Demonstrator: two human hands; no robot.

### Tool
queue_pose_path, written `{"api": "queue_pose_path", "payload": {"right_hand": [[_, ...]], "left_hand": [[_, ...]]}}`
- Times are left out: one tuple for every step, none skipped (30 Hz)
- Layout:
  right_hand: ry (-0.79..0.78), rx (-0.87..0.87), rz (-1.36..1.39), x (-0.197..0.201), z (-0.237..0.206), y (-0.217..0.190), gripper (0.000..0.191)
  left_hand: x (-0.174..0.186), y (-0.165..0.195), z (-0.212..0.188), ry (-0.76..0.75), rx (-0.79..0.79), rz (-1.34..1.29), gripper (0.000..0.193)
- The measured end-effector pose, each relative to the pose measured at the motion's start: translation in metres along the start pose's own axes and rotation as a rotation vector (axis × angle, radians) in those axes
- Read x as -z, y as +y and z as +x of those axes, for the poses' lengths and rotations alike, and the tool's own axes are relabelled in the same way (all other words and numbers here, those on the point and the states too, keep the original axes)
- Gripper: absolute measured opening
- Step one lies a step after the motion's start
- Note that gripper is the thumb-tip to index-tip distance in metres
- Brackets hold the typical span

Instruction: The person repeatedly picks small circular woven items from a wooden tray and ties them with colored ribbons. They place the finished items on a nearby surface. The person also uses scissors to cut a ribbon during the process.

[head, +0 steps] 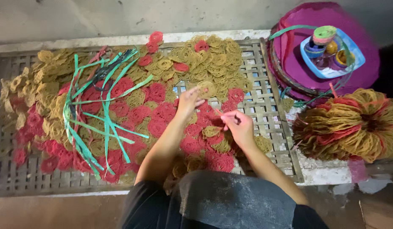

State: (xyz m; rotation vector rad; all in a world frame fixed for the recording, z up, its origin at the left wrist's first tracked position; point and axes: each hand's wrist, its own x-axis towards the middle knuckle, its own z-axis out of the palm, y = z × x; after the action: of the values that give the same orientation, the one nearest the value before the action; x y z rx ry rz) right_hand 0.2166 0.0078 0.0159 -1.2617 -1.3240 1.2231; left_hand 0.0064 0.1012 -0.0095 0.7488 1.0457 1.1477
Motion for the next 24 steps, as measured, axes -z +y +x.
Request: {"api": "queue_pose_path", "payload": {"right_hand": [[0.026, 0.003, -0.046, -0.003, 0.006, 0.004, 0.009], [0.051, 0.005, -0.092, -0.006, 0.011, 0.007, 0.009], [0.075, 0.006, -0.138, -0.009, 0.015, 0.01, 0.01], [0.082, 0.065, -0.173, -0.012, 0.018, 0.012, 0.009], [0.089, 0.126, -0.208, -0.015, 0.022, 0.014, 0.008], [0.096, 0.19, -0.243, -0.017, 0.024, 0.014, 0.007], [0.096, 0.164, -0.25, -0.018, 0.025, 0.014, 0.006], [0.097, 0.141, -0.259, -0.019, 0.026, 0.014, 0.006], [0.101, 0.117, -0.268, -0.02, 0.026, 0.012, 0.006], [0.106, 0.135, -0.267, -0.019, 0.025, 0.011, 0.006], [0.112, 0.152, -0.267, -0.019, 0.024, 0.01, 0.006], [0.12, 0.17, -0.267, -0.018, 0.023, 0.01, 0.006], [0.091, 0.149, -0.164, -0.018, 0.021, 0.01, 0.006], [0.061, 0.128, -0.061, -0.018, 0.018, 0.012, 0.007], [0.031, 0.105, 0.041, -0.017, 0.014, 0.014, 0.008], [0.031, 0.082, 0.08, -0.017, 0.012, 0.016, 0.008], [0.03, 0.06, 0.12, -0.019, 0.011, 0.019, 0.008], [0.028, 0.039, 0.161, -0.02, 0.009, 0.022, 0.008], [-0.015, 0.037, 0.188, -0.02, 0.007, 0.025, 0.007], [-0.06, 0.034, 0.214, -0.021, 0.004, 0.027, 0.006], [-0.104, 0.034, 0.24, -0.022, 0.003, 0.029, 0.005], [-0.081, 0.089, 0.157, -0.021, 0.002, 0.029, 0.005], [-0.057, 0.141, 0.074, -0.021, 0.002, 0.027, 0.006], [-0.032, 0.191, -0.01, -0.02, 0.001, 0.024, 0.008]], "left_hand": [[0.003, -0.006, -0.008, -0.003, -0.005, -0.023, 0.033], [0.003, -0.012, -0.018, -0.004, -0.009, -0.046, 0.032], [0.003, -0.019, -0.027, -0.004, -0.012, -0.07, 0.032], [0.004, -0.023, -0.036, -0.016, -0.044, -0.008, 0.036], [0.004, -0.026, -0.043, -0.028, -0.078, 0.056, 0.04], [0.003, -0.029, -0.049, -0.042, -0.113, 0.119, 0.044], [0.001, -0.03, -0.054, -0.057, -0.165, 0.125, 0.041], [-0.001, -0.03, -0.058, -0.075, -0.219, 0.13, 0.038], [-0.002, -0.029, -0.062, -0.095, -0.273, 0.135, 0.035], [-0.003, -0.029, -0.067, -0.11, -0.284, 0.173, 0.035], [-0.004, -0.03, -0.071, -0.126, -0.295, 0.21, 0.035], [-0.004, -0.03, -0.075, -0.144, -0.306, 0.248, 0.035], [-0.004, -0.031, -0.078, -0.203, -0.288, 0.183, 0.034], [-0.004, -0.031, -0.081, -0.262, -0.269, 0.118, 0.034], [-0.005, -0.032, -0.084, -0.32, -0.248, 0.052, 0.034], [-0.006, -0.032, -0.087, -0.293, -0.28, 0.106, 0.032], [-0.007, -0.031, -0.089, -0.265, -0.313, 0.161, 0.031], [-0.009, -0.029, -0.092, -0.236, -0.346, 0.216, 0.029], [-0.012, -0.025, -0.095, -0.179, -0.333, 0.258, 0.026], [-0.015, -0.02, -0.1, -0.121, -0.319, 0.299, 0.023], [-0.019, -0.012, -0.103, -0.064, -0.308, 0.34, 0.021], [-0.022, -0.003, -0.108, -0.023, -0.386, 0.447, 0.019], [-0.025, 0.008, -0.113, 0.018, -0.463, 0.553, 0.018], [-0.028, 0.019, -0.118, 0.06, -0.538, 0.659, 0.017]]}}
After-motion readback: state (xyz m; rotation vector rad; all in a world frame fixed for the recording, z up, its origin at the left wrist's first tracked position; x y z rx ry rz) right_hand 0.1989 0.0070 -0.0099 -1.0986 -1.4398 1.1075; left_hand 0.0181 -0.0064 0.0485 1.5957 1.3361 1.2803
